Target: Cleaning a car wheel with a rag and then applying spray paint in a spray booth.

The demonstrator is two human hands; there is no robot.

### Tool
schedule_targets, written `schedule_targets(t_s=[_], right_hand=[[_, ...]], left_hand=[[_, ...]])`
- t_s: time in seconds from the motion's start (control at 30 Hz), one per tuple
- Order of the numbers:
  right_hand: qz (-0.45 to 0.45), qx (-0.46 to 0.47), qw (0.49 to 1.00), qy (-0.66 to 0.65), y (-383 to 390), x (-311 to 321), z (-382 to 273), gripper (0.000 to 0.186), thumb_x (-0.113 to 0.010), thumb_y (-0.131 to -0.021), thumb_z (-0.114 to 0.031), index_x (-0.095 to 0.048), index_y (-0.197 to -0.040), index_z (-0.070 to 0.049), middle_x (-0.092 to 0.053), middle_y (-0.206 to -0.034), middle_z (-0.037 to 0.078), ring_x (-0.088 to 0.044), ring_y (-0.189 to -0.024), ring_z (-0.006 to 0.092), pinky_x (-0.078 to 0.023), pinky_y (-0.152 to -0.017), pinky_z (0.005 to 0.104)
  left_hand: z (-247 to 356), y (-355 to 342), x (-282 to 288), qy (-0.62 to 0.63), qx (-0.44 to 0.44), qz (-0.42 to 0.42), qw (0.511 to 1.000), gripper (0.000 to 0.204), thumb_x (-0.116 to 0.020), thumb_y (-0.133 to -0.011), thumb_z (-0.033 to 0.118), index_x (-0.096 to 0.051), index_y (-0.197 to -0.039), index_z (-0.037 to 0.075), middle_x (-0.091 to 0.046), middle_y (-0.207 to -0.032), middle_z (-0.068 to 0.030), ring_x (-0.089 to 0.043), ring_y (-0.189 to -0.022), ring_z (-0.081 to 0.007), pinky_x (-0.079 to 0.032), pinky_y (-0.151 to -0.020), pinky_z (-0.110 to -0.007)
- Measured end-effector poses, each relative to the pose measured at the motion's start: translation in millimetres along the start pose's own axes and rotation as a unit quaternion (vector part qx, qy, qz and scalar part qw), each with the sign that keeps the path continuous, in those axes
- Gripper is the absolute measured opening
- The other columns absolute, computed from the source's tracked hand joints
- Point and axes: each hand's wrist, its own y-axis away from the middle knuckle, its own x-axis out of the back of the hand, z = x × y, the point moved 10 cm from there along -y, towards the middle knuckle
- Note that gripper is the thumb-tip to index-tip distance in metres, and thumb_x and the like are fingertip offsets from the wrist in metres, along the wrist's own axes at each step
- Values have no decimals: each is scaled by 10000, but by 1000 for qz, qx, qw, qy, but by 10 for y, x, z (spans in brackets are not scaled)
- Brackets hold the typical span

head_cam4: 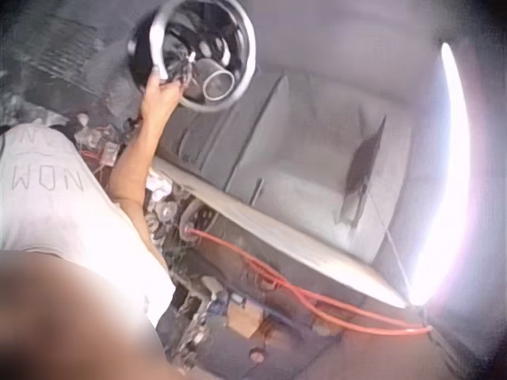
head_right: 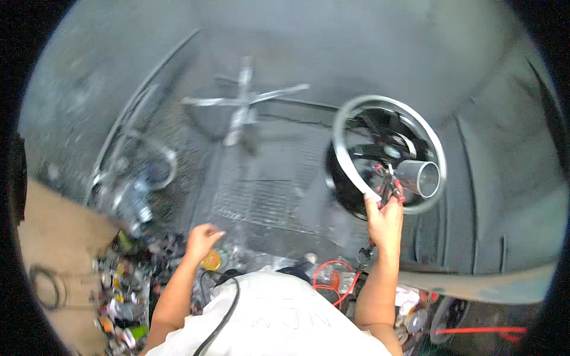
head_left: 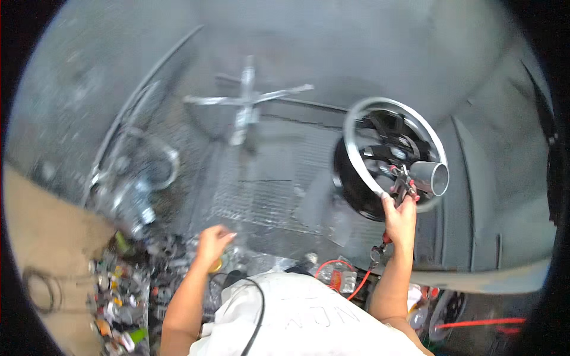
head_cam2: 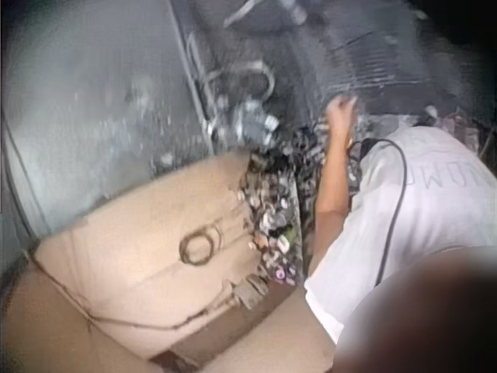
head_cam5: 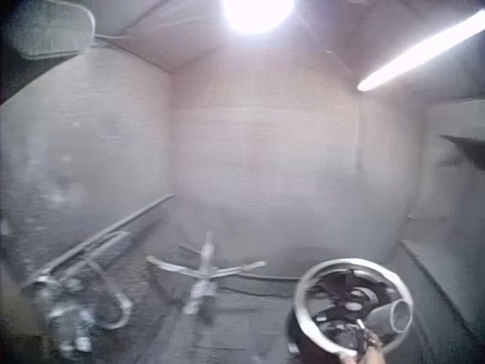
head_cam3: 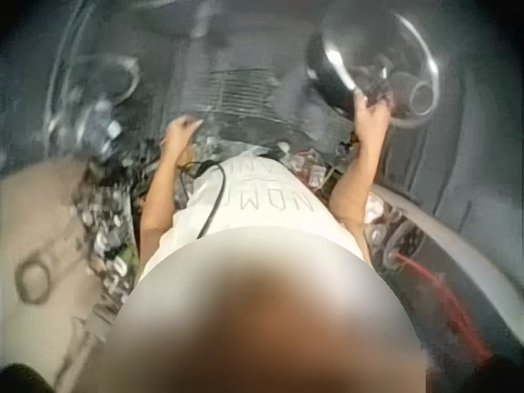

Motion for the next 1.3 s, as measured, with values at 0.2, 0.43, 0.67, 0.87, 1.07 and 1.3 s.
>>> schedule_targets(t_s=[0.2,0.43,0.67,0.87,1.07,1.3], right_hand=[[-160,60,931,-321,748,-2201,-1681,564,-760,-916,-94,-482,-1404,-38,-566,-1253,55,-527,-878,74,-465,-791,268],[-342,-21,870,-354,2019,-4073,-3363,423,-772,-892,-258,-580,-1162,4,-569,-924,17,-508,-819,129,-457,-738,337],[-467,232,819,-237,2951,-4319,-4290,952,-775,-917,-316,-220,-1627,-6,-392,-1603,242,-529,-1367,297,-450,-1108,422],[-521,-56,800,-294,3150,-4394,-2530,700,-757,-941,-283,-457,-1507,-1,-517,-1490,227,-573,-1308,304,-512,-1031,396],[-342,-323,838,-278,3775,-3735,140,548,-729,-939,-193,-536,-1390,53,-659,-1066,102,-594,-770,129,-497,-652,301],[-218,-349,890,-194,4504,-2811,1422,385,-684,-934,-187,-628,-1248,29,-707,-959,95,-656,-765,186,-531,-636,327]], left_hand=[[433,304,458,205,-128,-91,966,418,-757,-932,336,-695,-1217,37,-748,-1102,-144,-732,-990,-233,-574,-850,-383],[-385,742,1178,244,-80,49,965,788,-790,-903,272,-381,-1529,22,-668,-1236,-149,-678,-1078,-244,-546,-913,-381],[-1485,500,2455,301,-13,163,939,455,-710,-892,0,-563,-1312,92,-628,-980,9,-604,-807,-121,-520,-729,-293],[-2478,294,3290,457,140,-10,879,303,-729,-913,76,-614,-1186,135,-626,-885,3,-633,-708,-158,-535,-583,-361],[-3072,406,3665,419,151,-34,895,390,-718,-931,111,-582,-1297,127,-633,-926,-13,-661,-756,-168,-541,-604,-346],[-3719,462,3518,458,115,36,881,471,-695,-964,107,-523,-1401,140,-610,-1267,-78,-656,-1141,-287,-545,-881,-410]])
